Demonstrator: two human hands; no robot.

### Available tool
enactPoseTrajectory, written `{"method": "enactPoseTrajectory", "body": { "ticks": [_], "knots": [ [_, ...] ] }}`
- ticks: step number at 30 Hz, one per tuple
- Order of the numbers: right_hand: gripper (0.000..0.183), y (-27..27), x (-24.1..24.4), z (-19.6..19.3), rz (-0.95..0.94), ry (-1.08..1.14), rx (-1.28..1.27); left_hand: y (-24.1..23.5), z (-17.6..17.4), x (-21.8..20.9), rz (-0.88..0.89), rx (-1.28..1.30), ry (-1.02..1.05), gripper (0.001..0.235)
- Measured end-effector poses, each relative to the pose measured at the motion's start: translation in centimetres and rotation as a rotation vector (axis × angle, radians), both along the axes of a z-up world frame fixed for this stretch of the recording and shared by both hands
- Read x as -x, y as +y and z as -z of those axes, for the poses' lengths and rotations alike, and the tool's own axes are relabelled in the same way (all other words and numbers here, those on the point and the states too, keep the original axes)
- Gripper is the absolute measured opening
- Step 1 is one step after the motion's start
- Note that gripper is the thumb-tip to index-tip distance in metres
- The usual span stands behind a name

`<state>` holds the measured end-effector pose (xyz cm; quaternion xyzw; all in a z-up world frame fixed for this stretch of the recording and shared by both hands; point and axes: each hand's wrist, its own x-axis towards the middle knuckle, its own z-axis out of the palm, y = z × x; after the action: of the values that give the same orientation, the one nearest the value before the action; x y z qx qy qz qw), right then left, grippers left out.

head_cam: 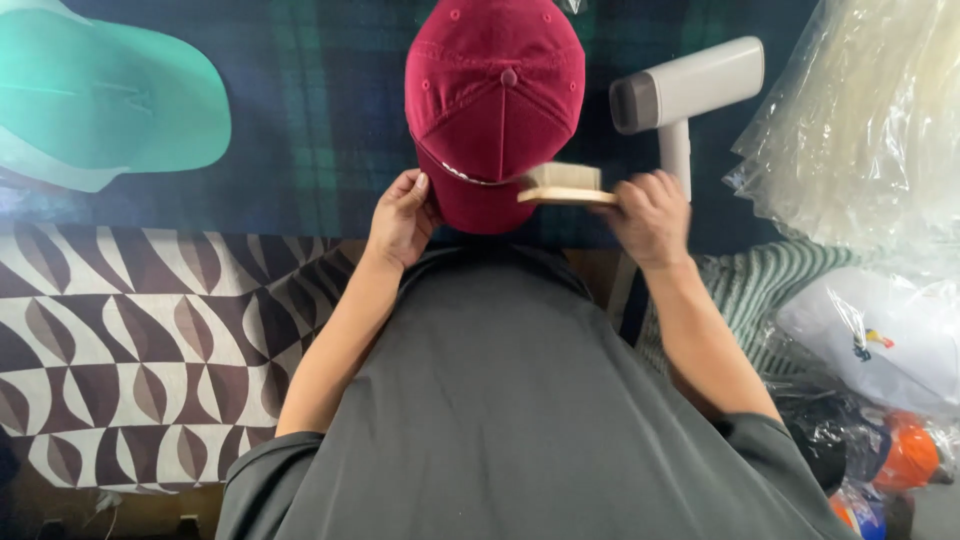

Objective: The person cleans a red baseball cap by brushing its surface with a wooden brush. They then use a white hair dryer to apply heat to the cap while holding it with their hands.

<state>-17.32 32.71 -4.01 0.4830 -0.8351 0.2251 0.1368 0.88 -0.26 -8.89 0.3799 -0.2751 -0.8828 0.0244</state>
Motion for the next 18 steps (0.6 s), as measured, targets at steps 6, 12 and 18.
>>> {"method": "enactPoseTrajectory", "body": {
  "ticks": [6, 12, 18],
  "knots": [
    [0.043, -6.5, -3.3, -8.2, 0.034, -0.088, -0.116, -0.3, 3.4, -0.3, -0.013, 0.056, -0.051, 0.013],
    [0.043, -9.5, -2.3, -9.1, -0.135, -0.153, -0.096, -0.1, 3.2, -0.9, 0.014, 0.055, -0.055, 0.015],
    [0.036, 4.3, -0.9, -1.8, 0.281, -0.083, -0.083, -0.3, 0.4, 0.0, 0.060, 0.090, -0.067, 0.012]
  ]
}}
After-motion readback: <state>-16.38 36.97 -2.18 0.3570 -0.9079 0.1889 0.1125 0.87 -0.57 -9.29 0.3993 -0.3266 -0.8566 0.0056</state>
